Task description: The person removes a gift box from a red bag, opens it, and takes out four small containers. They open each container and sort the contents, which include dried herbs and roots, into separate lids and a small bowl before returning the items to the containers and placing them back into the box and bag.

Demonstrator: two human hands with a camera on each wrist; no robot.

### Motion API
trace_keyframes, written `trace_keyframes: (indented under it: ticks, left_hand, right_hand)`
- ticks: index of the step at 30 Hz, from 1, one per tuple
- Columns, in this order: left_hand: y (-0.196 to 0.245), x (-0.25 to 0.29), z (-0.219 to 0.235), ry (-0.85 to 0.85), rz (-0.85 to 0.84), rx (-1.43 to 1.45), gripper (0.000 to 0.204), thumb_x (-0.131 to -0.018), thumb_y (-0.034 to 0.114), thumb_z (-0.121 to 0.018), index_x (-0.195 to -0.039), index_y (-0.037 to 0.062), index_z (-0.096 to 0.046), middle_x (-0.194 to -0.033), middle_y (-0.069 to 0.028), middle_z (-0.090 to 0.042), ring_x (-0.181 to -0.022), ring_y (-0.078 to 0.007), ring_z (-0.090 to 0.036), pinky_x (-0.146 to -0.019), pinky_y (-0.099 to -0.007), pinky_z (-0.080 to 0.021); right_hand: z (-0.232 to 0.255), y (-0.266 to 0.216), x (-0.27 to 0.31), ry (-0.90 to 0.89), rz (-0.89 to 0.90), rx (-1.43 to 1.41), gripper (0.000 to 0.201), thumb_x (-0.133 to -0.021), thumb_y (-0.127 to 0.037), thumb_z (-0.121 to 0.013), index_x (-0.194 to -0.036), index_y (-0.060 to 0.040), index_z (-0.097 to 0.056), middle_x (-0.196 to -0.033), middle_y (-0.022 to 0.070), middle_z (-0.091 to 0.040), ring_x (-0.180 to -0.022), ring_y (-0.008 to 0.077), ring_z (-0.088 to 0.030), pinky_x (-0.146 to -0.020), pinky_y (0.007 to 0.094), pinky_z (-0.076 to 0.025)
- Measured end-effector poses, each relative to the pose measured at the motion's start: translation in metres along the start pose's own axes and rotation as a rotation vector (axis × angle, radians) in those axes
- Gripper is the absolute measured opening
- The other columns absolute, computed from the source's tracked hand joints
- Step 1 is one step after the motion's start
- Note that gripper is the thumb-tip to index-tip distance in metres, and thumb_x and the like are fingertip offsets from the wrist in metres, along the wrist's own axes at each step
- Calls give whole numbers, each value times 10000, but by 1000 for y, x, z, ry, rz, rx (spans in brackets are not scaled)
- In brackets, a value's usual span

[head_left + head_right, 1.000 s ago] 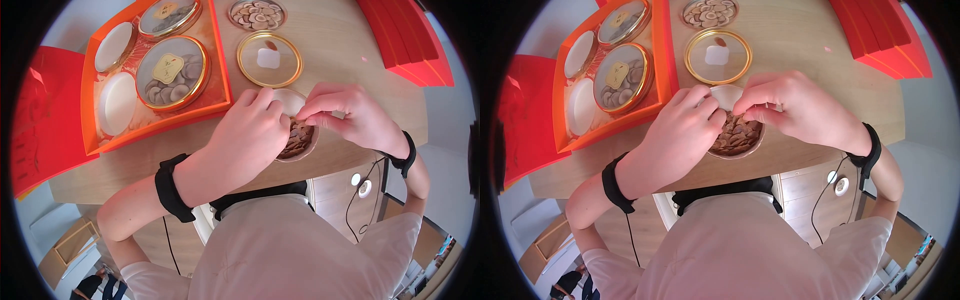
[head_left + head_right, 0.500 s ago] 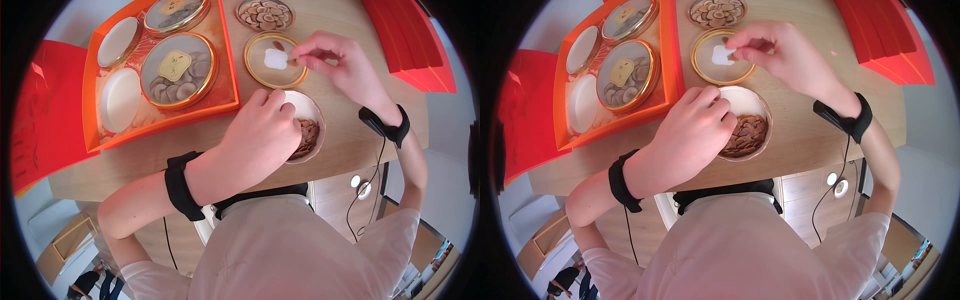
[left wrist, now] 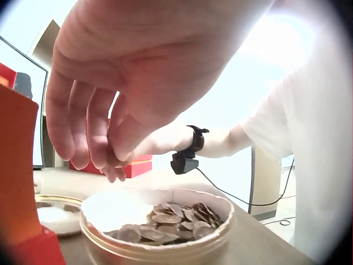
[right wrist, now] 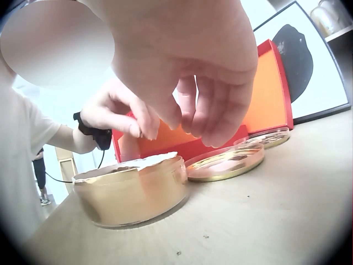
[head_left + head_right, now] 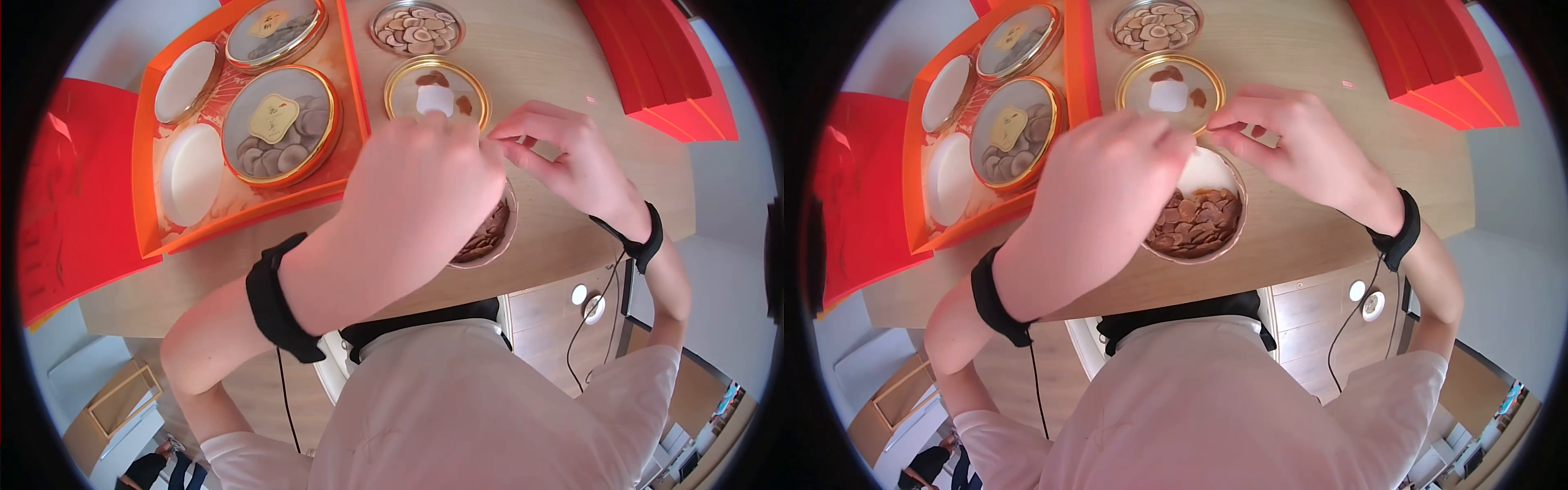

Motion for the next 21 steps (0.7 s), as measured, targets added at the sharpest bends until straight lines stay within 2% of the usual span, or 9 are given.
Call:
trace_keyframes:
  ticks: [4,7,10,11,14,16,21]
  left_hand:
    - [-11,-18,-2,85,146,-116,202,-774,66,-700,-962,44,-627,-803,-69,-570,-646,-231,-655,-514,-364,-514]
    - [-1,-12,0,88,219,-92,206,-807,86,-706,-990,50,-617,-807,-62,-561,-691,-225,-659,-544,-358,-525]
    - [8,10,4,-78,55,17,177,-841,120,-716,-973,52,-620,-825,-52,-553,-752,-214,-660,-576,-348,-534]
    - [11,20,-2,-86,-1,44,181,-864,154,-729,-961,44,-624,-851,-48,-549,-839,-203,-627,-663,-325,-536]
    - [10,30,-12,-203,-108,-5,208,-864,190,-742,-949,31,-640,-875,-50,-549,-878,-199,-577,-737,-313,-521]
    - [8,35,-20,-236,-102,-40,228,-854,210,-753,-935,22,-651,-880,-52,-547,-885,-196,-554,-761,-306,-510]
    - [3,38,-22,-253,-104,-16,191,-842,184,-751,-906,23,-670,-886,-51,-547,-879,-194,-549,-764,-308,-509]
  right_hand:
    - [5,-7,3,-12,-57,42,107,-924,-66,-721,-1022,-23,-718,-927,86,-718,-793,218,-707,-637,341,-546]
    - [5,-15,8,-57,-109,40,154,-897,-118,-761,-1022,-38,-722,-943,77,-714,-773,240,-702,-636,359,-539]
    - [-3,-20,13,-86,113,122,239,-844,-178,-808,-1016,-44,-710,-940,81,-688,-776,273,-692,-648,385,-530]
    - [-4,-24,15,-141,107,152,258,-827,-187,-816,-1011,-45,-705,-934,82,-677,-783,281,-685,-655,394,-530]
    - [-8,-34,20,-278,97,235,292,-788,-194,-832,-996,-47,-689,-917,84,-651,-802,296,-670,-672,414,-528]
    - [-12,-34,23,-328,87,282,286,-777,-171,-829,-985,-45,-679,-908,85,-642,-815,293,-665,-674,422,-527]
    - [-15,-29,24,-312,72,218,214,-795,-138,-803,-966,-69,-694,-888,73,-655,-810,290,-661,-685,420,-533]
Point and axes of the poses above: each hand's wrist, its own x-axis away from the middle knuckle, its own z-axis out of the back of the hand, y = z × x, the point moved 1 cm from there along -x, towards the middle knuckle
